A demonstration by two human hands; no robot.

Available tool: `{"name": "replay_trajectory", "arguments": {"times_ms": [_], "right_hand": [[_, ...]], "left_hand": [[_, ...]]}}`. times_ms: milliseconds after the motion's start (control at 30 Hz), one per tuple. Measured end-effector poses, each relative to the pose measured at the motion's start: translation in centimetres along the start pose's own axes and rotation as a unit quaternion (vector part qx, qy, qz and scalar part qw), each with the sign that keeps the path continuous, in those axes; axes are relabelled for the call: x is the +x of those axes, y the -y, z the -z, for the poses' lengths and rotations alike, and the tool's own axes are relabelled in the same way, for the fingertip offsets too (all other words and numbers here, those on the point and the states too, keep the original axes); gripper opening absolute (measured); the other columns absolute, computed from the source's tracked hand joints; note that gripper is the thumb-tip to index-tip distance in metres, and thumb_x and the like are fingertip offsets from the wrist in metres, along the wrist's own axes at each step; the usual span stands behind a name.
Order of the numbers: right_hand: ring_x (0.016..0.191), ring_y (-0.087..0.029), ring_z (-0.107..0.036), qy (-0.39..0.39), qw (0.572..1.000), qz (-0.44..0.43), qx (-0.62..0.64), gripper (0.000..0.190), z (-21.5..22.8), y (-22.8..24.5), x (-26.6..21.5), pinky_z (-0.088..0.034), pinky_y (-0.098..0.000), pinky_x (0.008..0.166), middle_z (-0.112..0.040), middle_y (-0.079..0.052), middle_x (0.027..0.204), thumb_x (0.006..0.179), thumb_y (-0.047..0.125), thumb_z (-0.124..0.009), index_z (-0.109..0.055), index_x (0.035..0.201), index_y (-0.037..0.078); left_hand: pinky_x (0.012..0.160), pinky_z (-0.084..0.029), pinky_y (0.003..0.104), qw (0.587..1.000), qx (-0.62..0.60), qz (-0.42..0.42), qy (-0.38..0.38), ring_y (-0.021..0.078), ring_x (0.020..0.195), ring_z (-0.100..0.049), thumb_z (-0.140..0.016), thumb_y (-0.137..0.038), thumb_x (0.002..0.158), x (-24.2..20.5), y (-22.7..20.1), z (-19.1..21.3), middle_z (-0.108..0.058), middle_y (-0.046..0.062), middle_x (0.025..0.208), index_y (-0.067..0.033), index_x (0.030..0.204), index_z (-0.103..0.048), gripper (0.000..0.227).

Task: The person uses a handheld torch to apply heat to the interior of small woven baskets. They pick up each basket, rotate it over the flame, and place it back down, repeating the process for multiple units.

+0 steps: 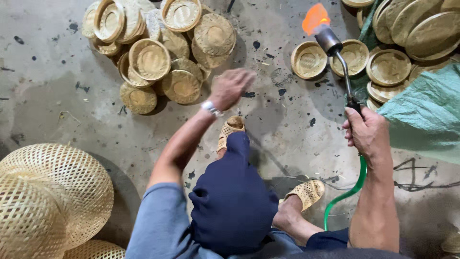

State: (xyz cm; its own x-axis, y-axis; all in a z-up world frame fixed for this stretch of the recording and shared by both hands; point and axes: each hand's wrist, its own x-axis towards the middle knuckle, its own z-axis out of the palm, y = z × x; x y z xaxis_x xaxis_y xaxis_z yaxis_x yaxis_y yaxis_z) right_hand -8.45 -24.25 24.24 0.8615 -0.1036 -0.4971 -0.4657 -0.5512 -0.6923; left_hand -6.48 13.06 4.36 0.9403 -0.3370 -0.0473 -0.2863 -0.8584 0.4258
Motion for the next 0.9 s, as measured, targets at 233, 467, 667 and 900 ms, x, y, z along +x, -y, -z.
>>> {"name": "replay_trajectory", "arguments": {"times_ms": [233,467,667,900], "right_hand": [[0.056,-0.009,-0.057,-0.013,1.0,0.01,0.001,0.029,1.8,1.0,1.3,-0.047,-0.0262,0.044,-0.063,-0.003,0.075,0.107,0.027,-0.061,-0.066,0.099,-0.001],[0.056,-0.006,-0.057,-0.016,1.0,0.015,0.02,0.025,2.2,1.3,2.3,-0.047,-0.0242,0.044,-0.064,-0.001,0.075,0.105,0.026,-0.061,-0.068,0.103,0.002],[0.052,-0.009,-0.056,0.037,0.999,-0.027,-0.012,0.029,2.0,-1.0,1.4,-0.047,-0.0262,0.042,-0.063,-0.003,0.07,0.104,0.028,-0.062,-0.067,0.094,0.001],[0.047,-0.016,-0.06,0.118,0.98,-0.076,-0.143,0.038,-3.0,-1.9,-0.3,-0.048,-0.0324,0.04,-0.063,-0.007,0.063,0.099,0.036,-0.064,-0.066,0.087,0.0]], "left_hand": [[0.106,-0.041,0.047,0.972,0.029,-0.227,0.052,0.0296,0.143,-0.039,-0.054,-0.013,0.09,12.1,-7.8,-7.9,-0.048,0.012,0.153,-0.0115,0.15,-0.042,0.062],[0.119,-0.02,0.057,0.968,0.109,-0.2,0.104,0.0288,0.146,-0.034,-0.052,-0.021,0.093,14.6,-8.4,-12.1,-0.051,0.01,0.15,-0.0121,0.149,-0.046,0.057],[0.126,-0.017,0.057,0.983,0.07,-0.133,0.102,0.0298,0.146,-0.039,-0.056,-0.011,0.093,7.2,-4.5,-8.4,-0.051,0.014,0.149,-0.0109,0.156,-0.045,0.064],[0.119,-0.034,0.052,0.993,-0.04,-0.051,-0.101,0.0368,0.148,-0.039,-0.069,-0.018,0.09,-9.5,-2.0,-10.9,-0.046,0.016,0.156,-0.0094,0.151,-0.048,0.065]]}}
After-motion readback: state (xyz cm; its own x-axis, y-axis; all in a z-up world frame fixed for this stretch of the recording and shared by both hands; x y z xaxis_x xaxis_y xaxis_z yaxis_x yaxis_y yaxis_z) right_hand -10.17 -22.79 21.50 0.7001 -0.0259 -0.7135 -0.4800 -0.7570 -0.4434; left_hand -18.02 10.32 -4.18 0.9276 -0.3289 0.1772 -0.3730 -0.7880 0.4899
